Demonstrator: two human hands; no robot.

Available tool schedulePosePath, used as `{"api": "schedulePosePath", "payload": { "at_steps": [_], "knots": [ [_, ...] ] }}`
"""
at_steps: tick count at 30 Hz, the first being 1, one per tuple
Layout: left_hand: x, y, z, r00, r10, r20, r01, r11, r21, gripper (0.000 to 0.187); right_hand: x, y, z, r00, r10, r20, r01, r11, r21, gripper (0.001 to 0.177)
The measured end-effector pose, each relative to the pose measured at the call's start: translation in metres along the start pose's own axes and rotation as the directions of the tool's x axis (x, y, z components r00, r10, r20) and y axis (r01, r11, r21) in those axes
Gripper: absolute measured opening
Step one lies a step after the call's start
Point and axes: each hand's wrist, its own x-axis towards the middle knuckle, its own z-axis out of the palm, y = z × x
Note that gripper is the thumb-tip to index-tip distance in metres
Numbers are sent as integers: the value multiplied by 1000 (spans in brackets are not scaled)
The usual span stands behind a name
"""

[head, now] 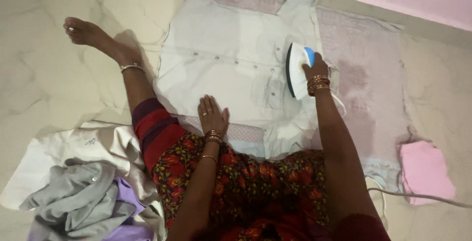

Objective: The person irons a pink garment and then a white shirt on a patterned mat on the floor. They use a handheld electric iron to smooth the fabric, folding the pink garment after ironing and continuing to iron the white shirt.

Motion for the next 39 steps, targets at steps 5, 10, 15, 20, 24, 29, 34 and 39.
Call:
{"api": "schedulePosePath", "payload": {
  "at_steps": [5,10,15,20,24,29,34,39],
  "knots": [
    [1,1,0,1000,-17,0,17,999,-33,81,12,-23,8,989,-11,145,15,1000,-24,91],
    [3,1,-2,999,-2,-36,0,998,-65,79,-14,-26,-14,932,68,356,112,880,-462,90],
    [1,2,-5,1000,-21,-18,20,998,-60,80,-12,-17,-15,908,114,404,84,893,-442,92],
    [2,4,-7,998,-4,-68,1,999,-50,78,40,-8,10,942,-8,334,147,907,-394,88],
    [1,3,-6,996,-5,-85,1,999,-45,78,77,-16,22,929,78,361,88,903,-420,87],
    [0,2,-2,998,-11,-61,8,999,-35,79,97,-26,16,926,106,362,44,923,-383,86],
    [0,1,-3,999,-11,-35,10,1000,-21,81,96,-40,10,925,110,364,43,921,-387,86],
    [3,2,-2,1000,-12,-3,12,1000,-18,80,77,-58,-4,909,151,389,13,921,-388,85]
  ]
}}
